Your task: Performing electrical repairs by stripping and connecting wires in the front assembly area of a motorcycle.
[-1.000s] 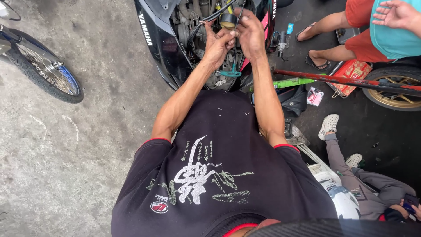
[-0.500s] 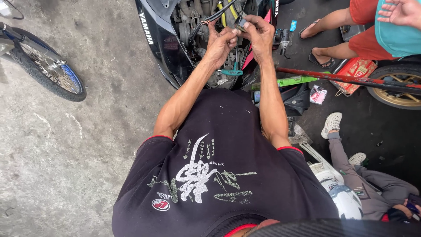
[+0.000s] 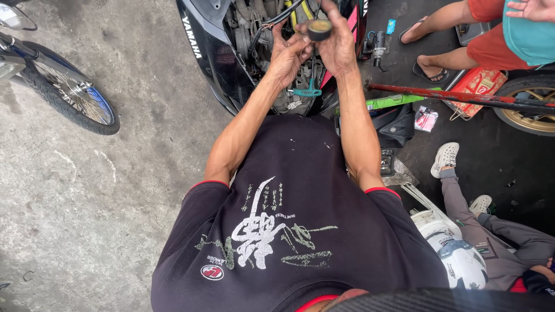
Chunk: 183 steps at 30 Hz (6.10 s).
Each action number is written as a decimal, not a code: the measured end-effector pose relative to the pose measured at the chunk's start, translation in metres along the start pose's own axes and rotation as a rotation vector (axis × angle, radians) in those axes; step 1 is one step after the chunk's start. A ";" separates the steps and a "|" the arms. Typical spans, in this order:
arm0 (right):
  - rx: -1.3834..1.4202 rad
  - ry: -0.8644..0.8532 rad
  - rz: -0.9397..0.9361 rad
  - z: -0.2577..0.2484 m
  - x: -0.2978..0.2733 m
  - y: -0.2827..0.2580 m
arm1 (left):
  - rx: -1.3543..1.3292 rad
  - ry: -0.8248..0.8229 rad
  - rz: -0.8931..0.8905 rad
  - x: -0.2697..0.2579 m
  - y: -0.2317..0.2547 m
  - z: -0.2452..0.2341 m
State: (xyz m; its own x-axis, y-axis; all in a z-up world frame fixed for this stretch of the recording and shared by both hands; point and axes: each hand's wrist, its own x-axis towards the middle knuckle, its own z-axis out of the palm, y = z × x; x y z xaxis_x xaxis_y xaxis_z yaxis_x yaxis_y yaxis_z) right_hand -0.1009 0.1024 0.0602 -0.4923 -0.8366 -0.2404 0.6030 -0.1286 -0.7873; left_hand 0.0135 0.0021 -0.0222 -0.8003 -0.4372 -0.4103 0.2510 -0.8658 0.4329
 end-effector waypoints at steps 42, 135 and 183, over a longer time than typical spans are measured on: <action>-0.212 0.123 -0.091 0.010 -0.010 -0.007 | 0.189 -0.073 -0.018 -0.027 0.015 0.004; -0.973 0.194 -0.687 -0.002 0.021 -0.086 | 0.863 -0.016 0.563 0.083 0.021 0.080; -0.190 0.209 -0.274 -0.078 0.139 -0.021 | 0.122 0.335 0.066 0.083 0.020 0.128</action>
